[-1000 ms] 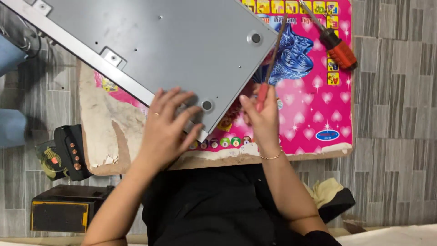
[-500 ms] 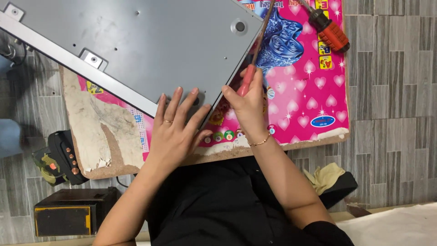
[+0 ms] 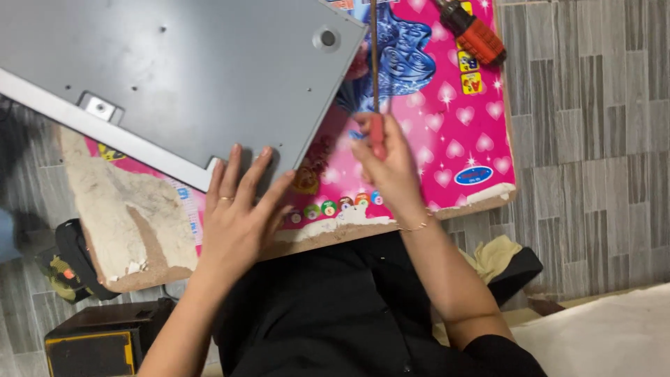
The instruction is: Removing screws and prying open the metal cover of an electronic device using a screwdriver.
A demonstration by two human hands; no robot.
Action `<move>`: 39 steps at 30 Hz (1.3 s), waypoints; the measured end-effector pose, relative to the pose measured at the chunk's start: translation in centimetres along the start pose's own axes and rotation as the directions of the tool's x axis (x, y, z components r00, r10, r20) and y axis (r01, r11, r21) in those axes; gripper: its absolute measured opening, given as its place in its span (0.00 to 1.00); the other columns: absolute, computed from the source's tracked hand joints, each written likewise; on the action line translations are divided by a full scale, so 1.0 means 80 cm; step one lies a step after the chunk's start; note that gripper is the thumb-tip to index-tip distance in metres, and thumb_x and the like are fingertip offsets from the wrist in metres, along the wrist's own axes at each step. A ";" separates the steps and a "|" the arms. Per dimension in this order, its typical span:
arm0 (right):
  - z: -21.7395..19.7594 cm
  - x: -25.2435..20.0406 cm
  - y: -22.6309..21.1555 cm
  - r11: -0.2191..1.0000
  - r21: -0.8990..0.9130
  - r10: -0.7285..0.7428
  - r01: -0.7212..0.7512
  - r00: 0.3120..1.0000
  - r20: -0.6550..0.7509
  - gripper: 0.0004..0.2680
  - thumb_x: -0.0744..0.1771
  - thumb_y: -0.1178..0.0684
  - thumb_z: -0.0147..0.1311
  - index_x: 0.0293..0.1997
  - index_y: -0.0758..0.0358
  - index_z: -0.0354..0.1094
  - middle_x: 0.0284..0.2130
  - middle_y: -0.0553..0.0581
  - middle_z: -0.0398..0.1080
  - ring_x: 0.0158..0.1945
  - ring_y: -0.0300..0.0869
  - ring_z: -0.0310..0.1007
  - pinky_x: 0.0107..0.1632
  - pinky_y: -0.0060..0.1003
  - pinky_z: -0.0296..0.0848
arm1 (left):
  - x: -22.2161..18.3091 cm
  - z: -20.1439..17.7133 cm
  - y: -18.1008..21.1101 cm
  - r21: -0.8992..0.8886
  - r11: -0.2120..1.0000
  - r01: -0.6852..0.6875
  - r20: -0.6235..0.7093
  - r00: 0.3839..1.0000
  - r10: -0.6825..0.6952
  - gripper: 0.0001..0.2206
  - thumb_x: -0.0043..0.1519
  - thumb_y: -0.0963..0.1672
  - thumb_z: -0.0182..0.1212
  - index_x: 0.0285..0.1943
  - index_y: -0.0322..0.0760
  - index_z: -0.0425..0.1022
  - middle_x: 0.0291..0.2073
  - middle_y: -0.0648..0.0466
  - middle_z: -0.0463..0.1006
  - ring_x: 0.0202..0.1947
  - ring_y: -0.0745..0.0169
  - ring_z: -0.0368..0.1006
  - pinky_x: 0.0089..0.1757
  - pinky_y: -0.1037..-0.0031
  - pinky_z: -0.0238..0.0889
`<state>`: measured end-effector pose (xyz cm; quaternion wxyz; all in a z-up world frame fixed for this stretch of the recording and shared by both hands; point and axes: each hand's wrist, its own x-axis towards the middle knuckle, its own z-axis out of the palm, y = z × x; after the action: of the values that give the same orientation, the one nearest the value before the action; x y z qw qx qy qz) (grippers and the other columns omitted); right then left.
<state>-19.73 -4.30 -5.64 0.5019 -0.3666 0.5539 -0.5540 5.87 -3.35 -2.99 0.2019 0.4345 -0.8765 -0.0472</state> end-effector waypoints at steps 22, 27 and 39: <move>-0.051 0.144 0.004 0.979 -0.079 -0.145 0.188 0.915 0.375 0.12 0.72 0.54 0.45 0.64 0.62 0.56 0.44 0.51 0.66 0.37 0.34 0.64 0.37 0.27 0.65 | 0.013 -0.044 0.017 -0.219 0.964 0.154 0.210 0.972 -0.107 0.22 0.54 0.42 0.66 0.60 0.41 0.77 0.69 0.45 0.68 0.74 0.43 0.59 0.72 0.47 0.42; -0.040 0.086 -0.006 0.968 -0.189 -0.084 0.165 0.923 0.374 0.09 0.72 0.52 0.46 0.57 0.59 0.58 0.32 0.48 0.64 0.28 0.32 0.63 0.30 0.27 0.62 | -0.051 -0.036 -0.017 -0.308 0.917 0.252 0.020 0.966 -0.259 0.17 0.61 0.44 0.58 0.57 0.30 0.75 0.64 0.42 0.69 0.70 0.41 0.59 0.73 0.45 0.41; 0.019 -0.067 -0.008 0.998 -0.039 -0.033 0.053 0.914 0.404 0.05 0.69 0.62 0.44 0.49 0.67 0.59 0.32 0.51 0.59 0.26 0.34 0.61 0.32 0.27 0.73 | -0.117 -0.084 -0.119 -0.597 0.597 0.536 0.041 0.763 -0.645 0.30 0.75 0.29 0.35 0.83 0.39 0.33 0.82 0.34 0.35 0.84 0.31 0.36 0.76 0.48 0.32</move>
<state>-17.18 0.42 -4.06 0.5839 -0.4972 0.4439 -0.4636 20.66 -1.31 -2.23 0.3738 0.6205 -0.6026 -0.3349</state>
